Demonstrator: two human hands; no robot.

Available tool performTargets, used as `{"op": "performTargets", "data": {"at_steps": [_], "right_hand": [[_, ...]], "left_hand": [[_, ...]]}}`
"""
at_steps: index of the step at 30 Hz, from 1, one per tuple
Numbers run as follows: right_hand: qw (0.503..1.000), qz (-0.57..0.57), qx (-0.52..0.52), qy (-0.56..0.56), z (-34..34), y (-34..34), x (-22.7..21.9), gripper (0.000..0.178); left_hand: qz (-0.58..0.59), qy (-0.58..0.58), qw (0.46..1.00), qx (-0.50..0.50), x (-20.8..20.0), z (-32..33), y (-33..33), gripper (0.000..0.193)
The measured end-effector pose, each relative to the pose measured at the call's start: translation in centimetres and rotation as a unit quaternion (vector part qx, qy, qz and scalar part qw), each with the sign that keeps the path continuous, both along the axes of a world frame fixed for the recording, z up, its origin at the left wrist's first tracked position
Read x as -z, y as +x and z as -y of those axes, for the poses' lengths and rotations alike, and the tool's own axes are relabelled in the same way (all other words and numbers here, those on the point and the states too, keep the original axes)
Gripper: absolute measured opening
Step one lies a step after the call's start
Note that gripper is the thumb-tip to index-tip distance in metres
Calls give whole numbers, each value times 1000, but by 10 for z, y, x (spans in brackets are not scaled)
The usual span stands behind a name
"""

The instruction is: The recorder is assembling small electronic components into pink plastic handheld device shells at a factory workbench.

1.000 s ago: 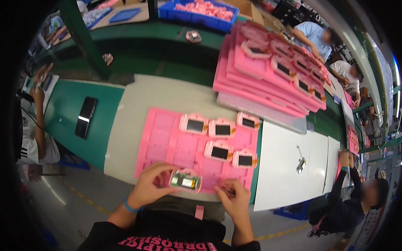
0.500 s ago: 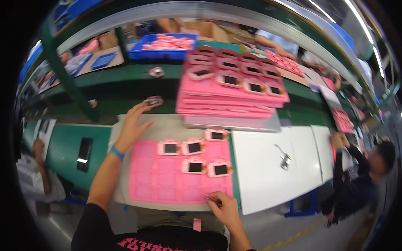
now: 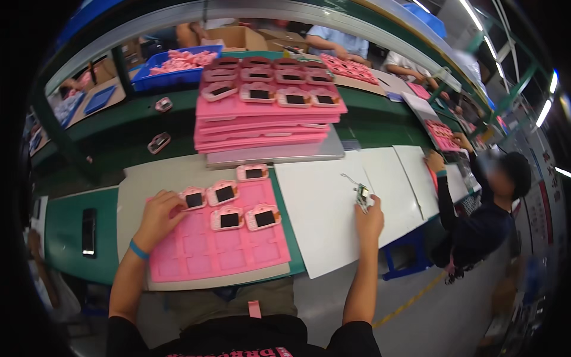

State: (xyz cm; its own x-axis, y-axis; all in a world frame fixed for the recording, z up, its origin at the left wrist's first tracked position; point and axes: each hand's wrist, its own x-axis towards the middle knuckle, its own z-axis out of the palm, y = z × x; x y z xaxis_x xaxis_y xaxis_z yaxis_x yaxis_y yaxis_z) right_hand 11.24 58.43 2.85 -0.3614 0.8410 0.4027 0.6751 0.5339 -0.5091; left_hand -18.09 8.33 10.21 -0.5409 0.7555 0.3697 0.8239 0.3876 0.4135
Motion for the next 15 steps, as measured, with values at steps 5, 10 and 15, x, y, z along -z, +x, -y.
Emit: {"op": "performTargets", "data": {"at_steps": [5,10,15], "right_hand": [[997,37,-14,-68,-6,-9,-15,31],[994,11,-47,-95,5,7,-23,24],[952,-115,-161,-233,114,12,-68,15]], "left_hand": [[-66,39,997,-7,9,16,7,12],[-43,6,999,17,-27,45,78,12],[-21,-19,1000,-6,-1,56,151,14]]}}
